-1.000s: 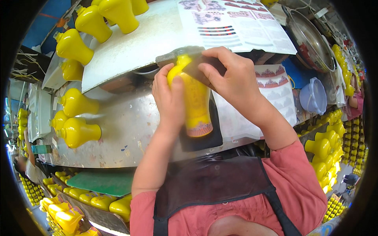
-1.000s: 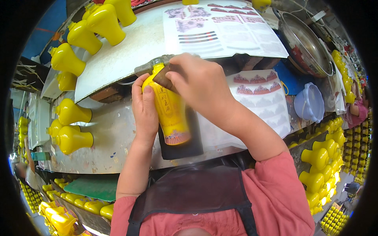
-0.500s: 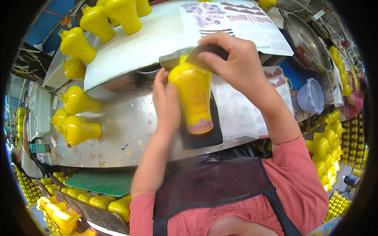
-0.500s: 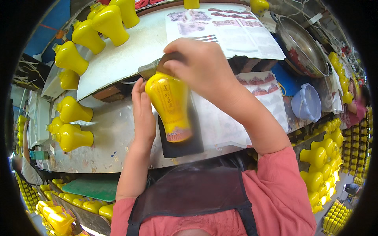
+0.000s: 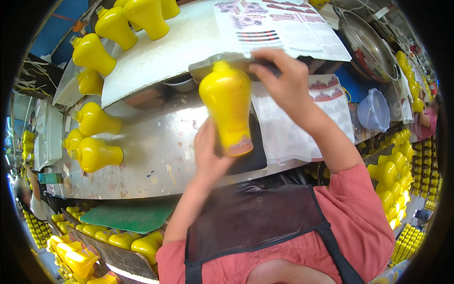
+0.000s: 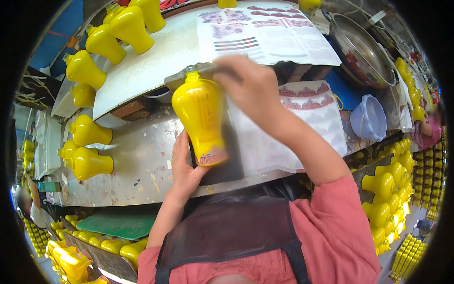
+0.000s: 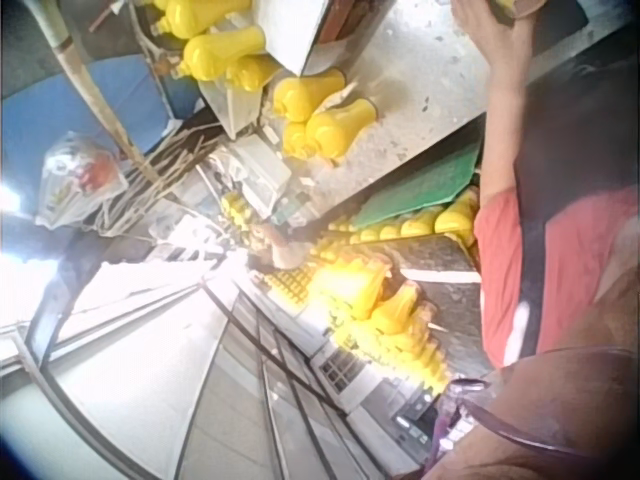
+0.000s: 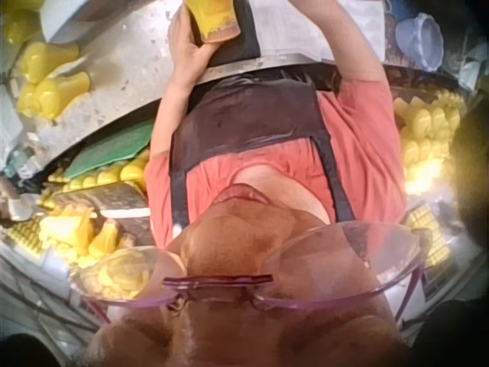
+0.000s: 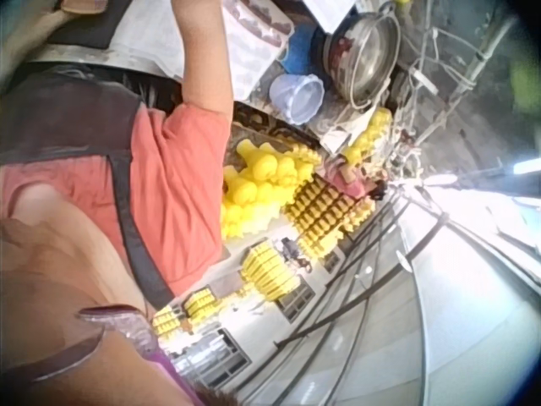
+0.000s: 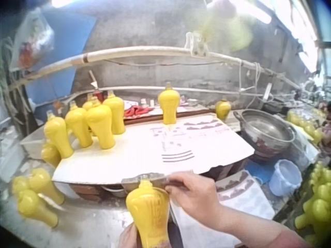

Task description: The person picks up a yellow plastic bottle and applies a sticker to its base, then smooths it down. They repeat this process with another sticker on the body of the bottle, pressing and smoothing each one into place.

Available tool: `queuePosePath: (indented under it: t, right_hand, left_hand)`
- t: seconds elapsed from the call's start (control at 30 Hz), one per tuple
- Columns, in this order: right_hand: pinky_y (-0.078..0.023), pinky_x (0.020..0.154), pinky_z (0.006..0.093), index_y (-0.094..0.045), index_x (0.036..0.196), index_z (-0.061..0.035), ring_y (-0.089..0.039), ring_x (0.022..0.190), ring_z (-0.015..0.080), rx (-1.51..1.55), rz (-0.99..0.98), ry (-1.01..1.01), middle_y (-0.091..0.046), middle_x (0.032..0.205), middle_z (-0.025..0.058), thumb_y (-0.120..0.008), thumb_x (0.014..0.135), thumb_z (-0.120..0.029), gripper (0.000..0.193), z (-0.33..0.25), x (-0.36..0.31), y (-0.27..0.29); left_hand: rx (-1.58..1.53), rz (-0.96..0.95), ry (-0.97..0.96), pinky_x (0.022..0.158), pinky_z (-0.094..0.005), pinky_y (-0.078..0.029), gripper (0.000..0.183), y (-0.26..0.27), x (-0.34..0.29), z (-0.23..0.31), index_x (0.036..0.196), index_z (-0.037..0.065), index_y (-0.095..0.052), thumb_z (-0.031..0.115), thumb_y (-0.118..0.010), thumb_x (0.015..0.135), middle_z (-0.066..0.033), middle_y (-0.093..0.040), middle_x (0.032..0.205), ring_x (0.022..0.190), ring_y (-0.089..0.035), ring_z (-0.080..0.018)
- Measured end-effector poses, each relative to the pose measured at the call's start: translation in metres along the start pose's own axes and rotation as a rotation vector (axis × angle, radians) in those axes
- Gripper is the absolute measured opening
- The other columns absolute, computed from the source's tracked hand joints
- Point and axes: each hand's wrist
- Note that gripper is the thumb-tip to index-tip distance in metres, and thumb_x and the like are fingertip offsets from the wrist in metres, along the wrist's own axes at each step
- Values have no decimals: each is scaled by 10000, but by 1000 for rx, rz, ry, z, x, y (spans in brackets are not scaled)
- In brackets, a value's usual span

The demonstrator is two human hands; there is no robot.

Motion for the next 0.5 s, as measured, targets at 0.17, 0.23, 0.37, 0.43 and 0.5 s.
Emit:
queuePosePath:
  t: [0.17,0.23,0.37,0.43,0.5]
  right_hand:
    - [-566,686,397,-706,998,-139,-686,804,311,36,-61,203,-727,952,86,-780,774,-31,259,-28,-76,-3]
    - [-550,646,405,-701,1000,-148,-668,763,307,103,-20,194,-715,922,80,-785,768,-41,269,-29,-93,-4]
    - [-525,606,394,-703,1000,-164,-647,717,274,30,15,117,-633,810,60,-774,769,-75,258,-30,-105,-1]
    - [-519,605,390,-707,1003,-180,-643,717,265,84,-25,237,-584,759,57,-752,787,-79,243,-36,-105,1]
    - [-545,680,401,-713,1039,-155,-660,777,299,134,-54,245,-610,800,79,-742,816,-75,238,-42,-105,7]
  left_hand:
    - [16,159,82,1169,-468,-355,1039,-5,-5,13,1548,-11,-384,299,-931,721,-218,-495,1486,1398,-451,-398]
    - [-27,139,134,1132,-447,-391,963,-12,2,11,1506,12,-443,273,-938,723,-188,-557,1396,1329,-506,-375]
    - [-90,20,91,1086,-393,-425,710,-13,9,4,1390,56,-561,171,-900,776,-109,-596,1341,1272,-560,-298]
    - [-149,26,131,1120,-420,-407,806,-11,7,6,1450,40,-522,203,-907,761,-151,-572,1397,1319,-532,-333]
    - [-94,72,152,1137,-456,-395,863,-5,2,14,1468,14,-500,236,-910,742,-196,-546,1437,1353,-500,-375]
Point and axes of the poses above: each hand's wrist, its own x-axis towards the middle knuckle, its own y-axis out of the back of the hand, z = x × y
